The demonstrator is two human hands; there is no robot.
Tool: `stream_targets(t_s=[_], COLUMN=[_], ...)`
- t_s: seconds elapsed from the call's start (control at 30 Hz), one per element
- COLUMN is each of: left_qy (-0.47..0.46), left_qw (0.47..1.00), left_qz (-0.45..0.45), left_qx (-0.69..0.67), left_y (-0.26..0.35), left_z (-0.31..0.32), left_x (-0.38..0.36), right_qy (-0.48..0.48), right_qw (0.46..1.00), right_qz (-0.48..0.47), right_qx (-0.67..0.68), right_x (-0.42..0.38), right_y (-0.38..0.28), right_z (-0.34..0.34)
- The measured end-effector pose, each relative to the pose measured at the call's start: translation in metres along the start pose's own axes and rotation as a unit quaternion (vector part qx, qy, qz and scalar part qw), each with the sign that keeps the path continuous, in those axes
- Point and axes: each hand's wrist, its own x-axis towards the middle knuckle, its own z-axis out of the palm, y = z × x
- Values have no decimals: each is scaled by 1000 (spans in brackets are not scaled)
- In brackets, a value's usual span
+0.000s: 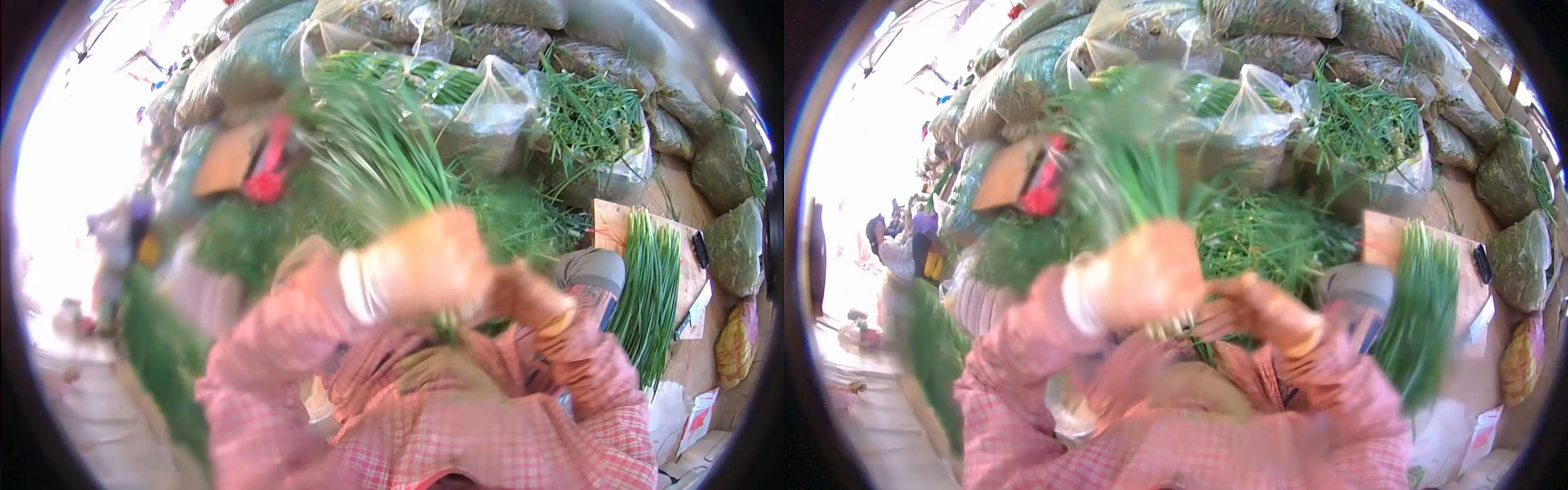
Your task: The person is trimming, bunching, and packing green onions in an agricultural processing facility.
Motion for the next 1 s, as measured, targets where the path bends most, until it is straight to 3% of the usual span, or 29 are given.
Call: stream_targets(t_s=[0.03,0.07,0.1,0.13,0.17,0.27,0.33,0.4,0.43,0.47,0.53,0.63,0.67,0.73,0.83,0.87,0.93,1.0], left_qy=[75,99,41,-52,-18,-49,1,90,95,149,246,361,364,229,202,244,299,236], left_qw=[995,990,991,984,977,964,982,979,969,933,810,505,463,428,413,489,386,284], left_qz=[66,96,120,165,194,262,188,31,-31,-108,-254,-450,-430,-488,-478,-491,-494,-516], left_qx=[-28,40,50,-42,-90,20,16,-182,-227,-311,-468,-642,-684,-725,-748,-678,-720,-772], left_y=[16,38,56,70,78,79,104,104,108,109,111,123,125,125,119,123,131,135], left_z=[13,35,28,21,38,44,115,51,54,61,75,94,98,94,88,101,112,114], left_x=[3,-1,4,10,3,-5,-53,-27,-46,-55,-72,-94,-94,-101,-103,-103,-111,-121], right_qy=[4,10,-63,-136,-123,-68,-29,29,69,109,129,178,210,210,190,202,197,221], right_qw=[999,996,989,976,977,962,972,979,979,974,964,961,957,952,961,960,957,966], right_qz=[-5,-9,-29,-48,-89,-98,-138,-170,-184,-197,-230,-209,-197,-213,-188,-191,-159,-109], right_qx=[44,89,128,166,150,244,187,105,55,6,-27,-12,-25,-68,-66,-36,-139,-81], right_x=[10,19,27,33,40,39,40,42,43,45,50,66,69,80,84,88,93,97], right_y=[17,28,31,32,36,58,48,38,36,35,34,56,63,73,79,88,88,97], right_z=[5,13,28,40,36,16,21,21,19,18,28,39,48,58,59,55,45,36])
